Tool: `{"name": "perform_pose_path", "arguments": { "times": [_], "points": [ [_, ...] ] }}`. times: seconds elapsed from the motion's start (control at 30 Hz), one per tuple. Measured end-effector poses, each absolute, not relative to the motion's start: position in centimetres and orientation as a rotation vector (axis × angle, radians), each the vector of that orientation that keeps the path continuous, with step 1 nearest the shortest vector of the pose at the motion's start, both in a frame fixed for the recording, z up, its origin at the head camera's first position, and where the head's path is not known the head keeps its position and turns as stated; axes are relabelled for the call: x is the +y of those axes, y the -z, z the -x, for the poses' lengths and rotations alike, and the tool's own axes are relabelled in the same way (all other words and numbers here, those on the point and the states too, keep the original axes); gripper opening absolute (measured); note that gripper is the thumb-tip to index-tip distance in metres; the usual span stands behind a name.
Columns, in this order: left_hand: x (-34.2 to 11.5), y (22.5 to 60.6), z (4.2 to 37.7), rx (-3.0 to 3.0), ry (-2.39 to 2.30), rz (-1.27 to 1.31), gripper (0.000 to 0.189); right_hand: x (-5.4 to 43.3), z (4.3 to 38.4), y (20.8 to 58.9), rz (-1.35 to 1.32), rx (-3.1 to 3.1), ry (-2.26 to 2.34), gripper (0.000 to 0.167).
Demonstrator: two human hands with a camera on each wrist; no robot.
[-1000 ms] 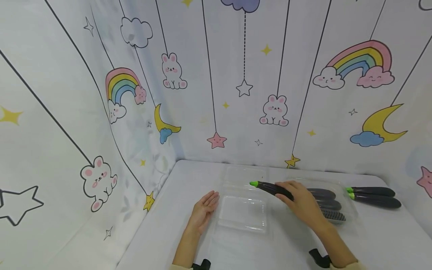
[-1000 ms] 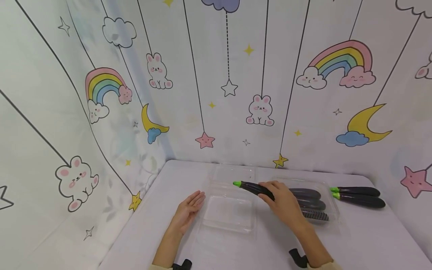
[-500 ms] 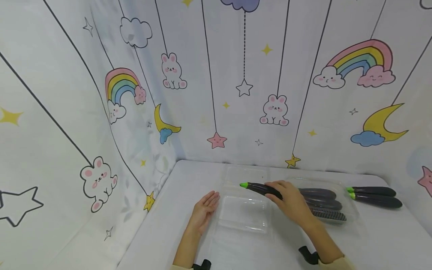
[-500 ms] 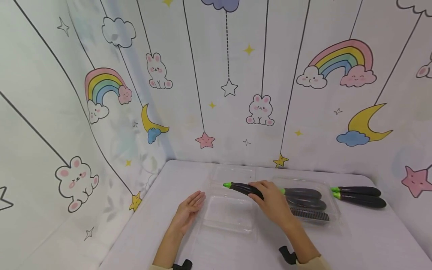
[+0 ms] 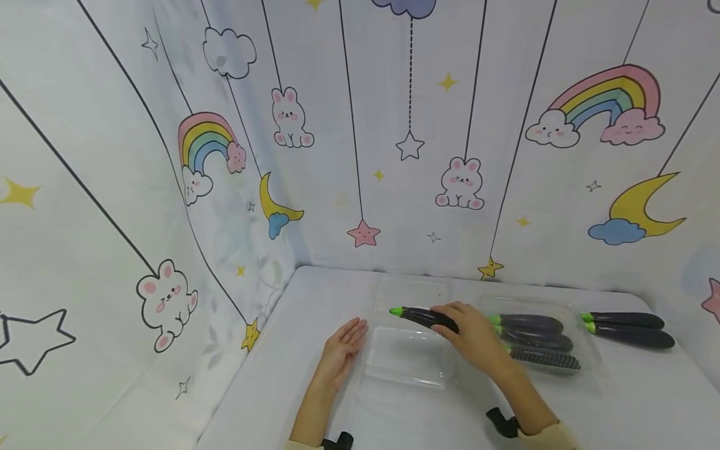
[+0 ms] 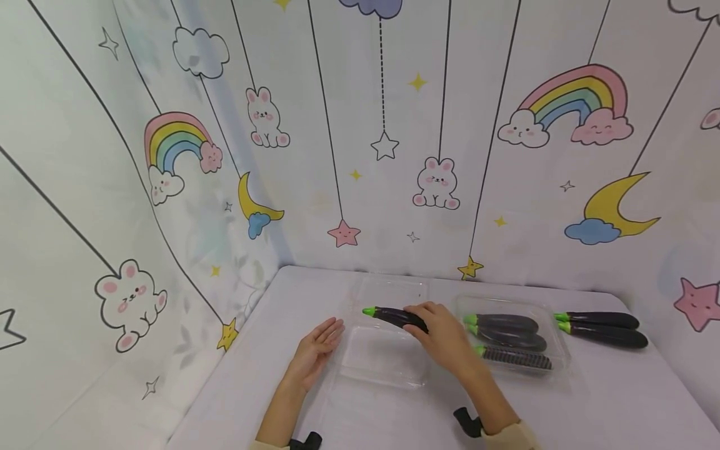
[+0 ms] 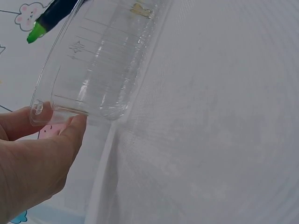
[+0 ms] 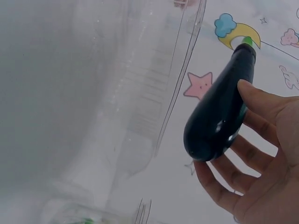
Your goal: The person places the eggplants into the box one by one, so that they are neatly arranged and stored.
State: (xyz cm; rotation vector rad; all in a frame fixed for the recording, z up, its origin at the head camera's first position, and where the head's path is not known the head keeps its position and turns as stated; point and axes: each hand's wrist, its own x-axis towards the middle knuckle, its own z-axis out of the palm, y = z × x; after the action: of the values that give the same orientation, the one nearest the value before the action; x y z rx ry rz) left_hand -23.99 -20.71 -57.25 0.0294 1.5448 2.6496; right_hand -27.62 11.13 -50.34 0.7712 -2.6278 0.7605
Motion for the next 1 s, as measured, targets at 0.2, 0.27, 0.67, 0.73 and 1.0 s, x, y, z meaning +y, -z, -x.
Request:
{"name": "perform_pose_path", "arguments": {
  "times": [0.2,0.27,0.67,0.73,1.0],
  "points": [
    [-20.7,57.2,23.9,1.541,-2.648,-0.016,0.065,10.1,27.6,50.7,-0.784,-2.641,-0.761,0.042],
    [-20.7,57.2,23.8,1.535,-2.65,-0.012,0.065,9.7,27.7,50.9,-0.796,-2.635,-0.773,0.042],
    [-20.5,57.3,24.0,1.541,-2.651,-0.021,0.066,8.4,28.1,52.5,-0.779,-2.667,-0.68,0.042],
    [-20.5,57.2,24.0,1.549,-2.645,-0.03,0.066,8.2,28.2,52.6,-0.782,-2.669,-0.677,0.042],
    [-20.6,57.3,23.9,1.553,-2.641,-0.038,0.068,7.7,28.5,53.6,-0.783,-2.631,-0.66,0.04]
  ]
}}
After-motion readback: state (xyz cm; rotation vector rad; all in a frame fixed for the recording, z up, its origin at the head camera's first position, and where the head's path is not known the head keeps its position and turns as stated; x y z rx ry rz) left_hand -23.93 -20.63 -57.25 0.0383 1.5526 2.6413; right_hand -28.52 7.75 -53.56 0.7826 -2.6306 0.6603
